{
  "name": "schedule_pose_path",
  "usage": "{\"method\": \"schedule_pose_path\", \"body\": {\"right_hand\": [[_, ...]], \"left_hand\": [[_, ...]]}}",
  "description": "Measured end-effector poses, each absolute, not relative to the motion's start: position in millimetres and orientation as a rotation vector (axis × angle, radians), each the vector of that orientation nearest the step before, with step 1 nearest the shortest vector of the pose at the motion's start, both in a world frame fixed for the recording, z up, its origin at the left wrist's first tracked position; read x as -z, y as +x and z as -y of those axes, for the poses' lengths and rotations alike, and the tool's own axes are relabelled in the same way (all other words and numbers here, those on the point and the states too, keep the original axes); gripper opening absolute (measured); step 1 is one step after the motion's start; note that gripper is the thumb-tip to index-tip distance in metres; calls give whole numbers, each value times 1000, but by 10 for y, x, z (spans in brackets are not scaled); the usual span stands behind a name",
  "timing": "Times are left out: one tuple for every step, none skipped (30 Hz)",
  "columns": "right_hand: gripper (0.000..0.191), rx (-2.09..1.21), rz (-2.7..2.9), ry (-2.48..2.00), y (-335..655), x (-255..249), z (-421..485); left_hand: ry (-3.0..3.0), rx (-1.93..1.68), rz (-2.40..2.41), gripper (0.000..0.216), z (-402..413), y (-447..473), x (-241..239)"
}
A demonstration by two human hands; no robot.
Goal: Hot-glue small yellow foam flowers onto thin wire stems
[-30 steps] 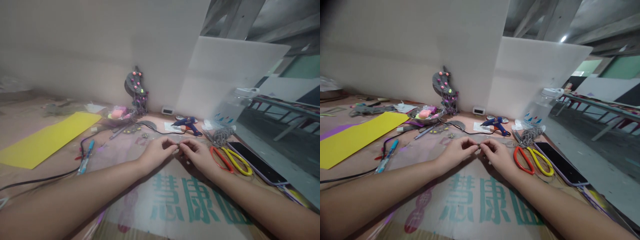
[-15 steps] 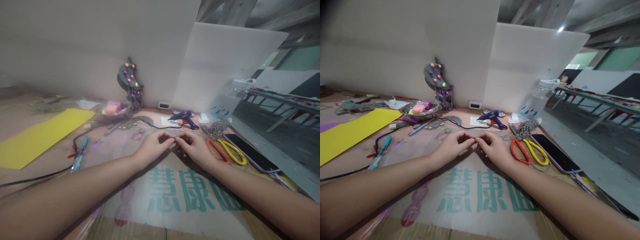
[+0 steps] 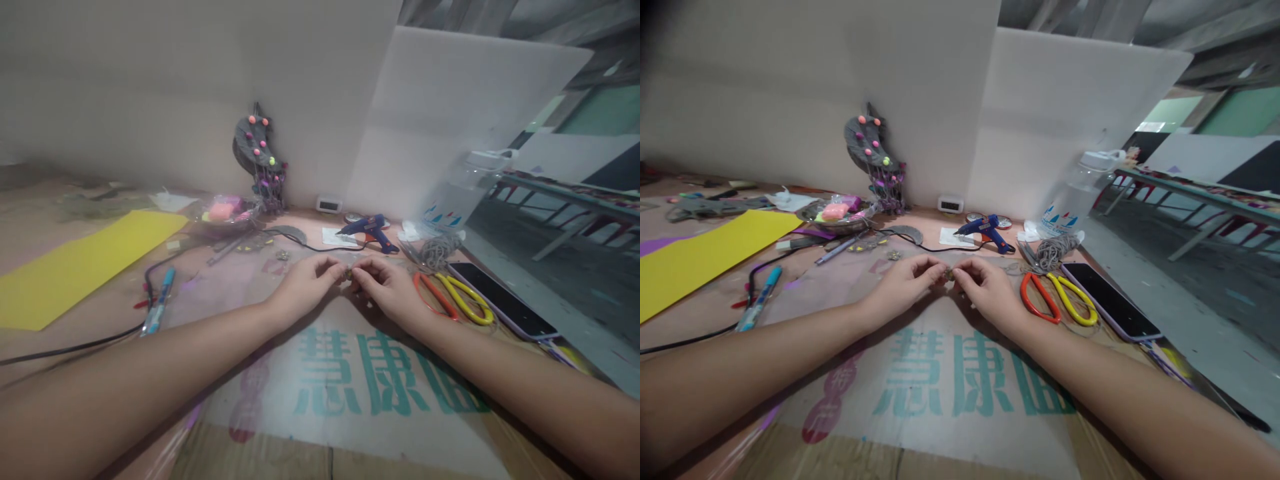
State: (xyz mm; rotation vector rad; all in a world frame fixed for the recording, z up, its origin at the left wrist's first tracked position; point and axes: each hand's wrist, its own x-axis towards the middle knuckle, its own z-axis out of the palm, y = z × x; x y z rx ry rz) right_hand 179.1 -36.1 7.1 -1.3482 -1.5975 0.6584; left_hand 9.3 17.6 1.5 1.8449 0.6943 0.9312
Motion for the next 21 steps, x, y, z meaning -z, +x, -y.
{"method": "schedule_pose_path", "body": {"right_hand": [[22,-654,1605,-1348,1791,-70,360],[22,-649,1612,-1346,1791,-67,359],[23,-647,1618,-1346,1791,-64,358],[23,-646,1623,-1346,1792,-61,358],[23,-646,1625,-1346,1793,-59,358],[23,-650,1628,-1348,1793,-58,359],[24,-657,1632,-1351,1793,-58,361],[24,-662,1634,-1354,1791,-59,364],[24,-667,1636,-1357,1789,-62,367],[24,-669,1638,-1356,1786,-65,369],[24,-669,1638,-1354,1783,-69,372],[24,-671,1632,-1350,1780,-74,373],[23,-675,1623,-1346,1778,-78,374],[23,-680,1611,-1341,1776,-82,374],[23,-686,1599,-1338,1775,-86,374],[23,-691,1588,-1337,1774,-89,374],[23,-698,1579,-1340,1774,-91,374],[23,-704,1570,-1341,1774,-92,374],[23,-709,1562,-1341,1773,-91,374],[23,-715,1552,-1339,1773,-90,375],[23,-722,1541,-1337,1772,-89,376]], "left_hand": [[1832,-937,-690,23,-177,93,-13],[1819,-940,-686,22,-176,94,-12],[1812,-942,-684,22,-175,94,-13],[1815,-945,-687,21,-173,94,-15],[1825,-949,-694,21,-170,93,-19],[1839,-950,-703,21,-168,91,-23],[1854,-947,-711,21,-166,89,-28],[1867,-944,-717,21,-165,86,-31],[1877,-940,-719,21,-166,83,-32],[1886,-936,-718,22,-170,80,-30],[1893,-936,-715,22,-175,78,-25],[1897,-939,-710,23,-181,78,-16],[1891,-949,-705,25,-189,80,-5],[1876,-959,-702,27,-198,84,9],[1854,-972,-702,28,-206,89,24],[1829,-985,-704,29,-213,96,38],[1804,-995,-705,29,-220,103,50],[1782,-1001,-700,29,-226,109,60],[1762,-1010,-690,27,-231,114,68],[1746,-1025,-682,25,-237,117,73],[1730,-1048,-684,23,-242,117,77]]}}
